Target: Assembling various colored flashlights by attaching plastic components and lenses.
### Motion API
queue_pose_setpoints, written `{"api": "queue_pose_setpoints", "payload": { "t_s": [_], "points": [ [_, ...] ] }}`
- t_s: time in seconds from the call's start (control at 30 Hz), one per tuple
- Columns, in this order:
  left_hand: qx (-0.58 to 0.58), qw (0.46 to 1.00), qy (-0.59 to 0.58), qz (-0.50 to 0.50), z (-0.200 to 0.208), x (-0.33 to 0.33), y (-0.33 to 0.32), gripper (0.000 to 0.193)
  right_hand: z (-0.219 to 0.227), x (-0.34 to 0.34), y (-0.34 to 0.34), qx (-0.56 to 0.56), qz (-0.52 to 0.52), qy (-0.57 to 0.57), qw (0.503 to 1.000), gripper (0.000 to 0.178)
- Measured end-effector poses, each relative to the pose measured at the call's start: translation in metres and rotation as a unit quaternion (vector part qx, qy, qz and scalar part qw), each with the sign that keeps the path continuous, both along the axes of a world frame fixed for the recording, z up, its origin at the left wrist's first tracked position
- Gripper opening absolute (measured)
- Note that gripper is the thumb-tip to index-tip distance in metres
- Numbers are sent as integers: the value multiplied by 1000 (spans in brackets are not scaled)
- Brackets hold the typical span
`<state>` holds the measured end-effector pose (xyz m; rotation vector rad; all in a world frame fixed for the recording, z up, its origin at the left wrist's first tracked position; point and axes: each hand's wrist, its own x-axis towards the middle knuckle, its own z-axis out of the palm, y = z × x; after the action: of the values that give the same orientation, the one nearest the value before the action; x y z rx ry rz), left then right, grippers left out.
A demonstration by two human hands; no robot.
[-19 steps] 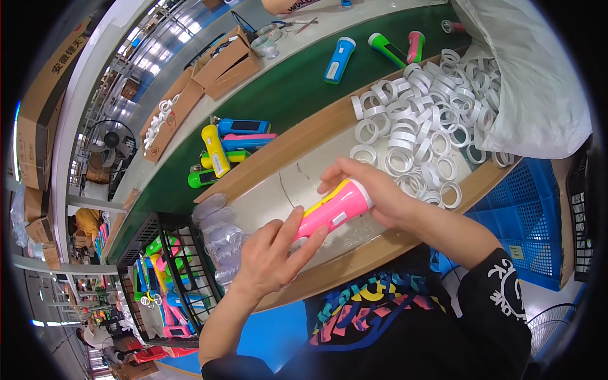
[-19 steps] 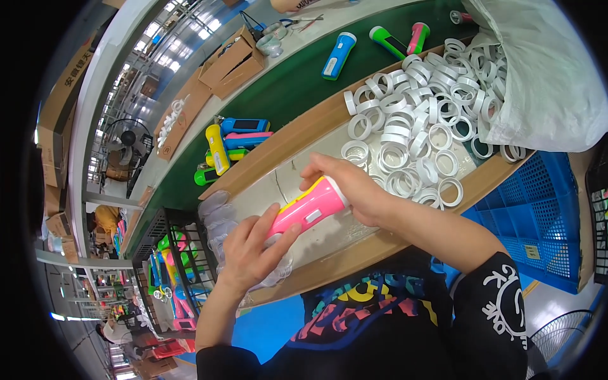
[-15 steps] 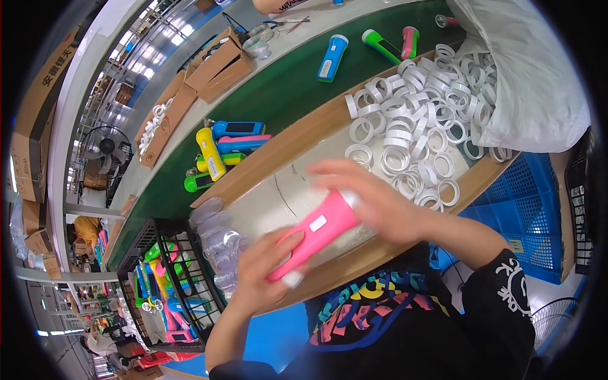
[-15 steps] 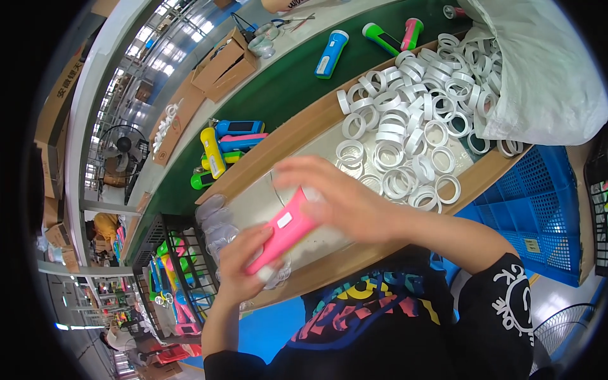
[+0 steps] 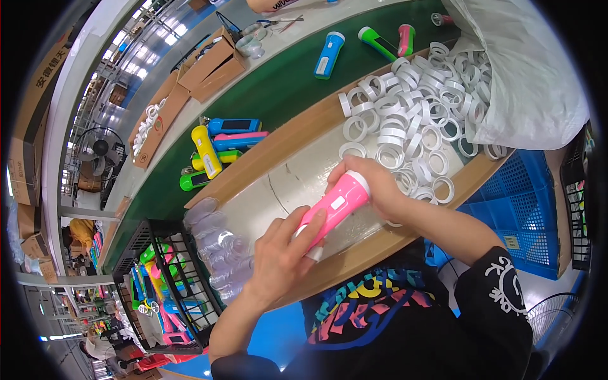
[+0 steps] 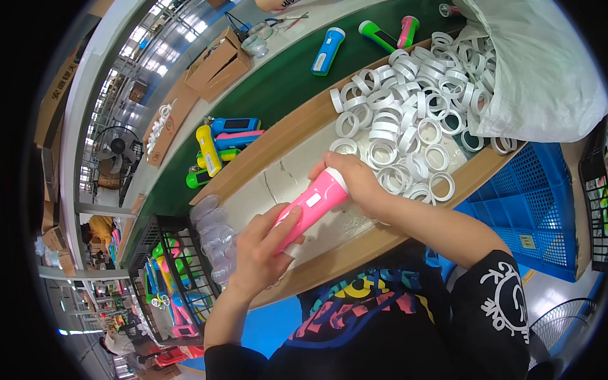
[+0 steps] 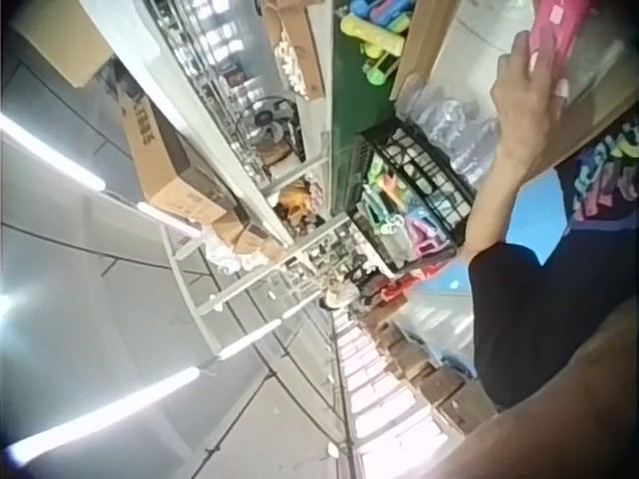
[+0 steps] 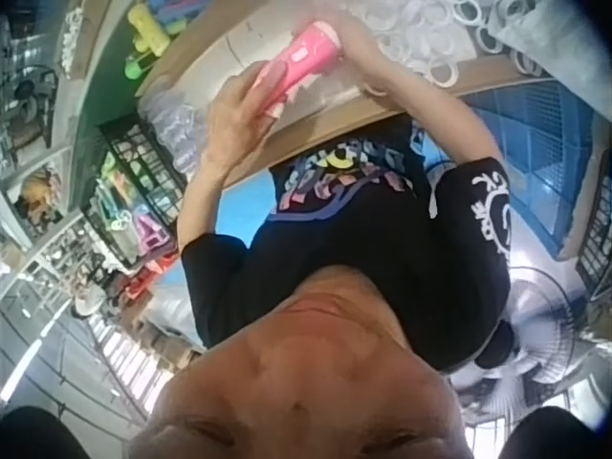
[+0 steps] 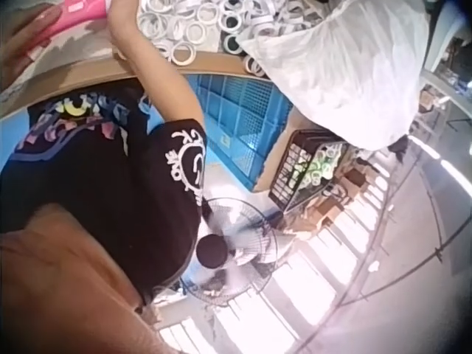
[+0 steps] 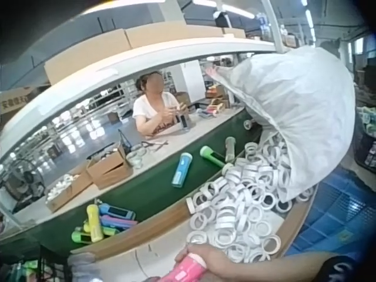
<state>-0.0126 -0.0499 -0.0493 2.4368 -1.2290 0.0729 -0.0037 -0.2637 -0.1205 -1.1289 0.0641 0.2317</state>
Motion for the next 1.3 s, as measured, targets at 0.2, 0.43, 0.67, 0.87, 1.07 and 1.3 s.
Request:
{"api": "queue_pose_setpoints", "payload": {
  "t_s": [0.2, 0.43, 0.67, 0.87, 1.07, 1.3],
  "points": [
    [-260, 883, 375, 105, -41, -1, 11, 49, 10, 8, 5, 85, 9, 168, 982, 45],
    [-534, 177, 827, 12, -84, -44, 9, 64, 2, -13, 14, 227, 37, -51, 972, 51],
    [-270, 806, 492, 188, -52, -46, -6, 55, 13, -21, 33, 176, -45, -55, 982, 38],
    [-425, 529, 726, 108, -53, -72, -15, 56, 21, -30, 38, 307, -28, -95, 947, 21],
    [-459, 406, 789, 34, -46, -78, -20, 61, 13, -33, 38, 355, -36, -135, 924, 23],
    [-211, 908, 323, 165, -73, -35, -17, 52, 9, -23, 32, 78, -154, -6, 985, 19]
  ]
}}
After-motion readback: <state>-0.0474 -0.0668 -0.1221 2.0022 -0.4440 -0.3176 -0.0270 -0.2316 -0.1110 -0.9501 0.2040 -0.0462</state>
